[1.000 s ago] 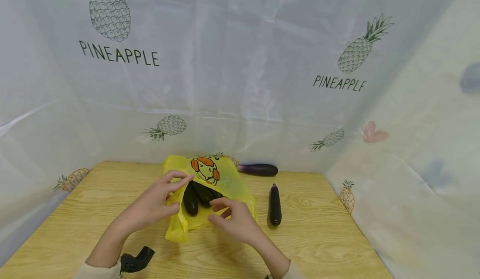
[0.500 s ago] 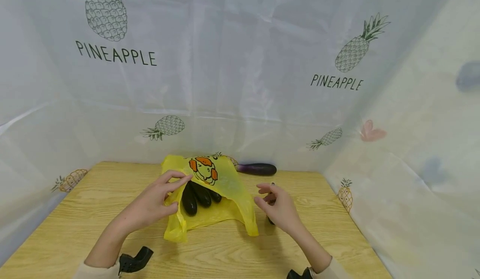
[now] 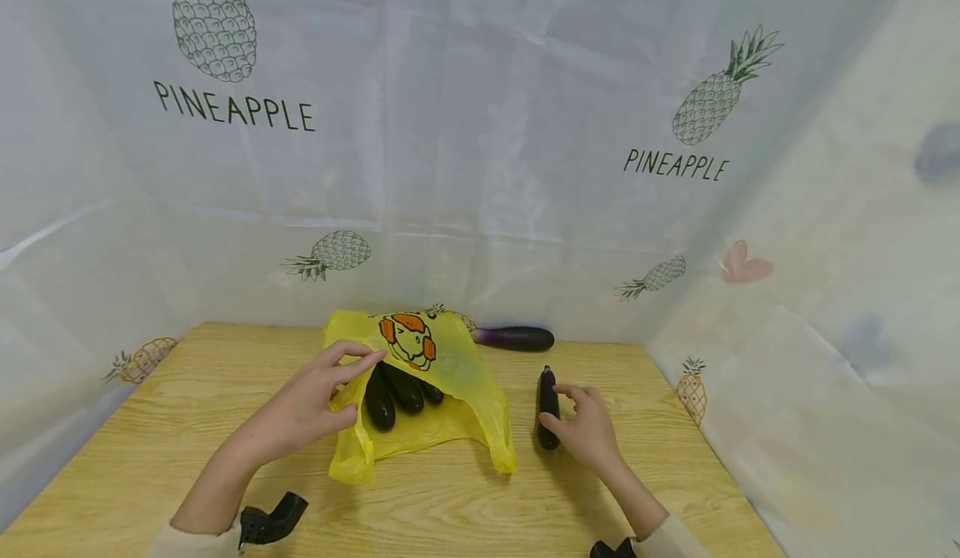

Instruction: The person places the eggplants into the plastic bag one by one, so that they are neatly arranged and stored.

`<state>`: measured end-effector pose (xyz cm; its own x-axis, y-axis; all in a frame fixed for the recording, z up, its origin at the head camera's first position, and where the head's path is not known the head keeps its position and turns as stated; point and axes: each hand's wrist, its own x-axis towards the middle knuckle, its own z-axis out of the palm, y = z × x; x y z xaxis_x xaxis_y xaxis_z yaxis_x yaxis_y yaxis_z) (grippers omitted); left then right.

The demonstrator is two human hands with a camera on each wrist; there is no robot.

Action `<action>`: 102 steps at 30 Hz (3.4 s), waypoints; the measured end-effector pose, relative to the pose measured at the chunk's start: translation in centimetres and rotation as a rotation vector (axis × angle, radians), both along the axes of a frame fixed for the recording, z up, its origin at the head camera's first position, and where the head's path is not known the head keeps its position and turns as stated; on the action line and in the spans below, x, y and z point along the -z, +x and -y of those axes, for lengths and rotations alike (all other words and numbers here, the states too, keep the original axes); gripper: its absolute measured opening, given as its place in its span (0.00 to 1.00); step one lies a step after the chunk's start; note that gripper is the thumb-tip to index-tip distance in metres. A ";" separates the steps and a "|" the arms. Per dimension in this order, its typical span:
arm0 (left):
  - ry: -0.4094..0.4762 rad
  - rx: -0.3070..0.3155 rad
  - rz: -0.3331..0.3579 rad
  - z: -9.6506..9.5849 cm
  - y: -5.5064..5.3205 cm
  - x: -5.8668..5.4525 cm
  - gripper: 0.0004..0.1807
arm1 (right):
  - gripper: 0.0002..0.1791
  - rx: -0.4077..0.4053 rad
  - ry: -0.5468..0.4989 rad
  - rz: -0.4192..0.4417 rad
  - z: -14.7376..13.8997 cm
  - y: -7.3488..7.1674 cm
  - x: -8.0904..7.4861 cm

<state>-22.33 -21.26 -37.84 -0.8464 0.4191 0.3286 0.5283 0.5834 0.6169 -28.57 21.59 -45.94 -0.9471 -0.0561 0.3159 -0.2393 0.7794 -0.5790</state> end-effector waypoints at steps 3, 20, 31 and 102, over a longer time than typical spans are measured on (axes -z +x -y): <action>-0.006 -0.010 0.008 0.0 0.0 0.0 0.43 | 0.32 -0.004 -0.005 0.049 -0.3 -0.1 0.5; -0.002 -0.002 0.008 0.0 -0.1 0.1 0.42 | 0.30 -0.051 -0.051 0.201 -1.1 -0.1 1.2; 0.002 -0.007 0.012 0.2 0.1 -0.1 0.43 | 0.26 -0.066 -0.062 0.270 -1.2 -0.4 0.9; -0.011 -0.105 -0.008 1.6 -0.4 0.2 0.44 | 0.25 -0.552 -0.246 0.422 8.5 6.4 -5.1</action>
